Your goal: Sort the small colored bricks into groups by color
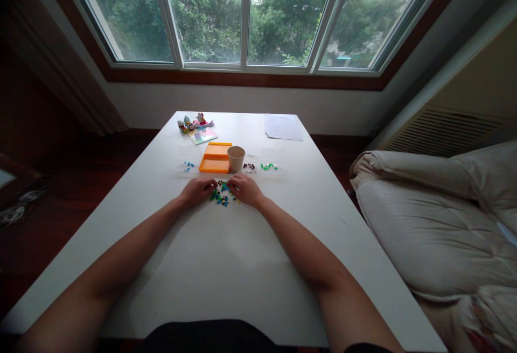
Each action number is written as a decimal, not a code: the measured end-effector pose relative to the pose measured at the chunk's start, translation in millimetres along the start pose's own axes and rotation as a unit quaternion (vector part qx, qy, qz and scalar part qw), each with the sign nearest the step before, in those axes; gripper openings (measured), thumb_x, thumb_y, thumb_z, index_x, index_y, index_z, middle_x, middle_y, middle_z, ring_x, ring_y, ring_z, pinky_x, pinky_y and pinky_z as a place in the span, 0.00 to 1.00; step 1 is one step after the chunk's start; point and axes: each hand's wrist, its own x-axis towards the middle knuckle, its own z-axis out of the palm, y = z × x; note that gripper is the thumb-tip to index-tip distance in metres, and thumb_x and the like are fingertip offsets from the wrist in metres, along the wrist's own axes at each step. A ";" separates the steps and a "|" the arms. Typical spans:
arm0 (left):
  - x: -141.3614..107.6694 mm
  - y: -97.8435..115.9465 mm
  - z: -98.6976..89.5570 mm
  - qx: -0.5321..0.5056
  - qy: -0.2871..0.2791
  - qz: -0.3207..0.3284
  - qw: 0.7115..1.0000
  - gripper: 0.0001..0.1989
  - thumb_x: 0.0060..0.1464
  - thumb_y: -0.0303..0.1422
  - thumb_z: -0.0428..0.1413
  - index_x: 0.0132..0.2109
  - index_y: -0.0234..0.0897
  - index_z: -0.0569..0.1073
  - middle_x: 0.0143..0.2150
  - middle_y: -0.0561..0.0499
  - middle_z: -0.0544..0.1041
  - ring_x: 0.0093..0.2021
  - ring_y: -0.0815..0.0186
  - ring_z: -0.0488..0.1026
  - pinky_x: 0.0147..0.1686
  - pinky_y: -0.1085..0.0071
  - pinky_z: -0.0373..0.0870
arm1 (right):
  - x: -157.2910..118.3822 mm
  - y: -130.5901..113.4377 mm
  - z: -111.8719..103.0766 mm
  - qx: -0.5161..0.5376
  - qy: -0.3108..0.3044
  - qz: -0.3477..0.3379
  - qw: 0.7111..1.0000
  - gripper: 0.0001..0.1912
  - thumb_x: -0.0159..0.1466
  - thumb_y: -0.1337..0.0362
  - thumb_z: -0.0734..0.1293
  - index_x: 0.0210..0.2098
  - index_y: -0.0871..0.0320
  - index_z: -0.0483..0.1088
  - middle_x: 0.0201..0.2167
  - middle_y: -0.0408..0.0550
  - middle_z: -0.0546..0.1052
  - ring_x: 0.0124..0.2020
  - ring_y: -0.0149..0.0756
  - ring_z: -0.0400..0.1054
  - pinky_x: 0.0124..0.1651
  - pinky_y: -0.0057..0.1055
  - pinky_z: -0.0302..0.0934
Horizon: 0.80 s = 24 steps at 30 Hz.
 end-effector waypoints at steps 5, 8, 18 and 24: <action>-1.2 1.3 -2.8 -0.007 0.003 0.001 1.000 0.08 0.56 0.32 0.55 0.39 0.40 0.79 0.29 0.52 0.75 0.28 0.68 0.67 0.30 0.72 0.59 | -2.0 3.4 -0.2 -0.010 -0.007 0.005 1.000 0.06 0.63 0.69 0.68 0.39 0.56 0.76 0.32 0.47 0.74 0.35 0.35 0.65 0.41 0.29 0.58; -2.3 4.6 -5.3 -0.035 -0.015 0.017 0.999 0.07 0.55 0.34 0.56 0.38 0.38 0.78 0.27 0.54 0.72 0.26 0.69 0.64 0.28 0.73 0.57 | -2.6 4.7 0.3 -0.005 -0.013 0.008 1.000 0.06 0.63 0.69 0.68 0.39 0.56 0.76 0.33 0.46 0.75 0.34 0.35 0.65 0.40 0.29 0.58; -1.4 8.5 -13.4 -0.093 -0.073 0.074 0.990 0.08 0.52 0.31 0.57 0.38 0.38 0.79 0.31 0.53 0.72 0.28 0.70 0.65 0.30 0.74 0.59 | -2.9 5.2 -0.8 0.002 -0.009 0.018 1.000 0.08 0.63 0.70 0.67 0.39 0.56 0.77 0.33 0.47 0.76 0.34 0.34 0.67 0.40 0.29 0.59; -0.9 9.1 -13.6 -0.085 -0.069 0.057 0.992 0.08 0.53 0.32 0.57 0.38 0.39 0.80 0.31 0.52 0.72 0.29 0.69 0.66 0.30 0.74 0.60 | -3.1 4.5 -2.0 0.006 -0.011 0.029 0.999 0.08 0.63 0.70 0.67 0.40 0.56 0.77 0.33 0.47 0.76 0.34 0.34 0.67 0.40 0.29 0.60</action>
